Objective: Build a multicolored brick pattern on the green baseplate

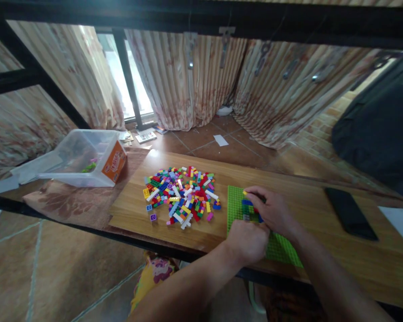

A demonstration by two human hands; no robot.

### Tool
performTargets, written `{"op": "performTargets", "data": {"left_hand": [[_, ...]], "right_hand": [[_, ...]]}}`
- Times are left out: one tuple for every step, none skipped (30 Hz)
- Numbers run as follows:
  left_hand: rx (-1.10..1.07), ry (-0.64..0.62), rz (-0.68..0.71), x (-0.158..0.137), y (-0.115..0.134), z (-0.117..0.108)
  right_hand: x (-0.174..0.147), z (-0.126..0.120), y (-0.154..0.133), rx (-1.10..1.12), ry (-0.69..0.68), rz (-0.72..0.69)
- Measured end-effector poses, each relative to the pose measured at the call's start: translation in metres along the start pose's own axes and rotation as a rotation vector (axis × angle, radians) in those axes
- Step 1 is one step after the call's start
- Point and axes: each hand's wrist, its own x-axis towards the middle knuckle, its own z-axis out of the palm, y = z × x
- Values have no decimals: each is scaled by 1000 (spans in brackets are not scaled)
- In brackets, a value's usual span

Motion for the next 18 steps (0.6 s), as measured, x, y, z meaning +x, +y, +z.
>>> {"op": "performTargets", "data": {"left_hand": [[7,16,-21,0,-2,-3],[4,18,-43,-1,-4,-6],[-6,16,-62,-1,-7,-9],[-16,12,-88,0,-10,-11],[-24,7,-120,0,-13,-12],[-30,11,-146,1,-15,-13],[-34,18,-170,2,-18,-13],[-36,25,-188,3,-20,-13],[-38,34,-202,5,-21,-12],[-39,39,-212,6,-23,-12],[-38,41,-221,7,-23,-11],[-36,42,-229,8,-24,-11],[-32,42,-235,9,-24,-11],[-28,42,-240,10,-24,-11],[-24,43,-244,11,-25,-12],[-22,44,-246,11,-25,-12],[-21,44,-249,12,-25,-12],[-21,42,-251,12,-25,-12]], "right_hand": [[-11,-9,6,15,58,54],[-22,-18,15,28,110,110],[-33,-26,24,42,144,170],[-43,-33,34,52,175,225],[-53,-39,44,60,198,268],[-62,-43,53,69,216,297],[-69,-46,61,70,231,310],[-75,-48,66,70,234,310],[-79,-49,70,68,229,302],[-81,-48,72,66,214,287],[-81,-47,72,67,187,268],[-81,-45,71,72,162,247],[-79,-43,69,78,126,223],[-77,-40,66,82,90,195],[-75,-37,64,84,58,171],[-73,-35,62,81,27,148],[-72,-33,60,75,3,128],[-71,-31,59,64,-14,113]]}}
